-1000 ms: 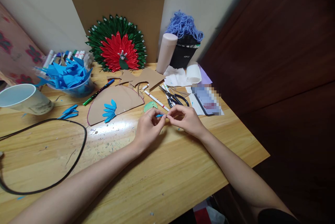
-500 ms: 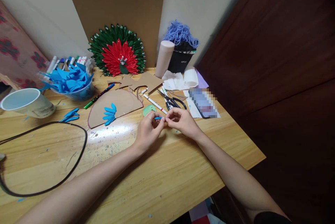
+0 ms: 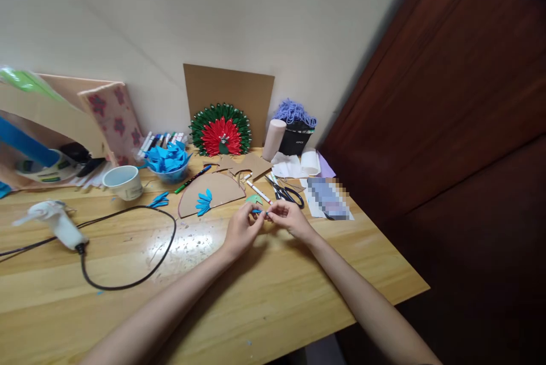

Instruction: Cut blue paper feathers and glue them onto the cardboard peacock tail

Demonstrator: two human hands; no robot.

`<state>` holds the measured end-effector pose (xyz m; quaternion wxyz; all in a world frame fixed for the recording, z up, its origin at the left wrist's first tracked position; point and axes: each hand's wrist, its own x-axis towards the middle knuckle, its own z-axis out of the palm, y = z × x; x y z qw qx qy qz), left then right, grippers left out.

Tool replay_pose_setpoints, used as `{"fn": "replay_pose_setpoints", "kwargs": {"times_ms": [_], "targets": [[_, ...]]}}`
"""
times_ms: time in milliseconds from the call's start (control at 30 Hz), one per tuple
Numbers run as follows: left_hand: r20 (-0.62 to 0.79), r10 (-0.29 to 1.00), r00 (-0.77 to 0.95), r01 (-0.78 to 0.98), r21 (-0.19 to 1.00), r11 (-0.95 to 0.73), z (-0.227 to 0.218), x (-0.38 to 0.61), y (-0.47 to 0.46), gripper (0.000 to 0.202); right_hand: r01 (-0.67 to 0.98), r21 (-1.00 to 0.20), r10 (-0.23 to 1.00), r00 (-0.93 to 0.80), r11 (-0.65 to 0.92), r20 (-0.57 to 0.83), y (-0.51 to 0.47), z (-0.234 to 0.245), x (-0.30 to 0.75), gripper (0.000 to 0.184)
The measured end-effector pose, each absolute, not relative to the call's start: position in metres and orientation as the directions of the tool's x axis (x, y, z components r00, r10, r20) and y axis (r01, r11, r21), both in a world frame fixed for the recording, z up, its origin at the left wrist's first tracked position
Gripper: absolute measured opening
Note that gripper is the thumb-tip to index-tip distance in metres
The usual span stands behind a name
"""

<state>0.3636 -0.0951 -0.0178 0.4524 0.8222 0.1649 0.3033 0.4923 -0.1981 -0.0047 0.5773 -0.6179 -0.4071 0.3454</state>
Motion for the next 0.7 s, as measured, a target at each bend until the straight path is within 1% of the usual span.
{"fn": "replay_pose_setpoints", "kwargs": {"times_ms": [100, 267, 433, 500, 567, 633, 700], "targets": [[0.326, 0.550, 0.769, 0.009, 0.855, -0.518, -0.010, 0.337, -0.086, 0.018, 0.084, -0.996, 0.932, 0.360, 0.021, 0.050, -0.188, -0.002, 0.473, 0.029], [0.246, 0.676, 0.695, 0.063, 0.916, -0.397, 0.008, 0.286, -0.066, 0.022, 0.034, -0.998, 0.971, 0.230, 0.055, 0.061, -0.153, 0.007, 0.437, 0.027], [0.265, 0.760, 0.594, 0.091, 0.916, -0.391, 0.023, 0.235, -0.036, 0.020, -0.040, -0.998, 0.994, 0.100, 0.047, 0.043, -0.099, 0.023, 0.397, 0.028], [0.268, 0.787, 0.556, 0.115, 0.913, -0.392, 0.025, 0.215, -0.022, 0.019, -0.011, -0.999, 0.997, 0.066, 0.041, 0.040, -0.077, 0.026, 0.378, 0.027], [0.246, 0.824, 0.511, 0.134, 0.924, -0.359, 0.023, 0.195, -0.011, 0.020, 0.048, -0.998, 0.998, 0.046, 0.051, 0.053, -0.058, 0.025, 0.358, 0.026], [0.176, 0.881, 0.440, 0.151, 0.952, -0.266, 0.018, 0.177, -0.001, 0.023, 0.123, -0.989, 0.995, 0.057, 0.079, 0.086, -0.043, 0.021, 0.339, 0.024], [0.072, 0.932, 0.355, 0.145, 0.981, -0.131, 0.011, 0.161, 0.007, 0.027, 0.206, -0.971, 0.987, 0.074, 0.121, 0.139, -0.033, 0.016, 0.321, 0.020]]}}
